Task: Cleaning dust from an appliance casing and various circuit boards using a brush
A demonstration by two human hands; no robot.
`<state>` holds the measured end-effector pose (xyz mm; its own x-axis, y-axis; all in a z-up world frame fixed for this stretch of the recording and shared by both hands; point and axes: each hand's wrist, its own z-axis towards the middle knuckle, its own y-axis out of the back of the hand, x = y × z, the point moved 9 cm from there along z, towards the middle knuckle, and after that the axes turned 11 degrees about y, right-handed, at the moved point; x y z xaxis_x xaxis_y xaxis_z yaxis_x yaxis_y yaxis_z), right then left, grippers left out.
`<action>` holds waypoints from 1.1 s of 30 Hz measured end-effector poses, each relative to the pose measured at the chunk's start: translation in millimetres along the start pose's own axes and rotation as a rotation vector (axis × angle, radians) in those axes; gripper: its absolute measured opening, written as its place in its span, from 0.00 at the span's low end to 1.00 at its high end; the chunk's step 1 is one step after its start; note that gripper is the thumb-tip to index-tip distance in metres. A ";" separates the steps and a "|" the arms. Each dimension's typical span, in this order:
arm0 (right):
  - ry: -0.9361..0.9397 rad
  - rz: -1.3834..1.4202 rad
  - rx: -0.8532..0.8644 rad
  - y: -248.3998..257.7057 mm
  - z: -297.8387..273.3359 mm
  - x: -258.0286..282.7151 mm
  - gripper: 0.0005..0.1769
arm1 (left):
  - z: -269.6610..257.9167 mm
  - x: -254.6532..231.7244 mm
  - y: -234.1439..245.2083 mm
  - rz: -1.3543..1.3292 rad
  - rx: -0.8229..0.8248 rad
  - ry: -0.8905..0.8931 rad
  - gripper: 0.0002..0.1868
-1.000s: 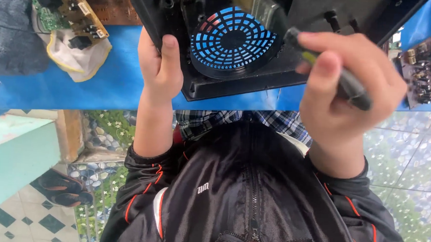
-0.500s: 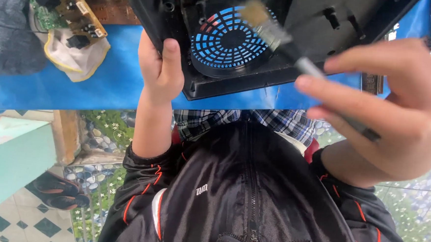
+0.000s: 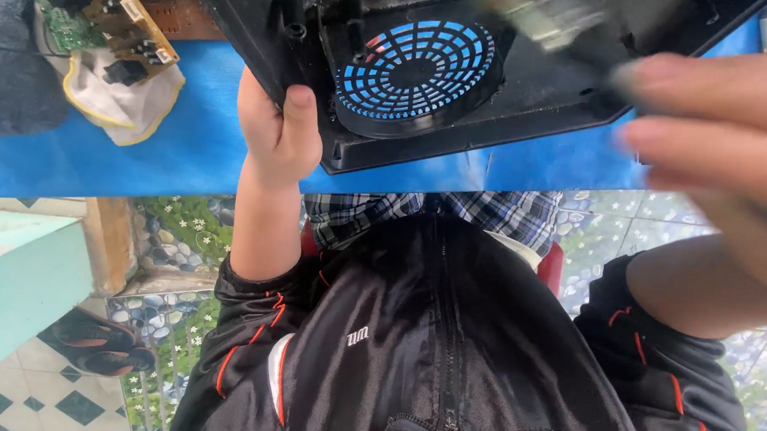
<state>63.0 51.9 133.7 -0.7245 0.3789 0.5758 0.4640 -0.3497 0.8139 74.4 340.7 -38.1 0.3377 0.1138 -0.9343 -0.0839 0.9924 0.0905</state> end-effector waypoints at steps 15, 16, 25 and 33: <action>0.076 -0.107 -0.071 -3.9 40.4 12.5 0.13 | 2.9 0.0 -0.1 0.015 0.015 -0.020 0.23; 0.076 -0.105 -0.072 -10.0 12.7 2.1 0.13 | 2.1 1.8 -1.3 0.017 0.016 -0.019 0.23; 0.130 -0.187 -0.533 -30.0 29.9 44.5 0.04 | 4.2 0.2 -1.9 -0.058 0.065 -0.013 0.21; 0.294 -0.239 -0.551 -36.0 65.1 64.3 0.05 | 12.0 -7.6 -6.8 -0.076 0.112 0.028 0.33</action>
<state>32.9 144.7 146.5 -0.9198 0.2784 0.2766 0.0022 -0.7011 0.7131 83.6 333.6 -27.5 0.3129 0.0381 -0.9490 0.0463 0.9974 0.0554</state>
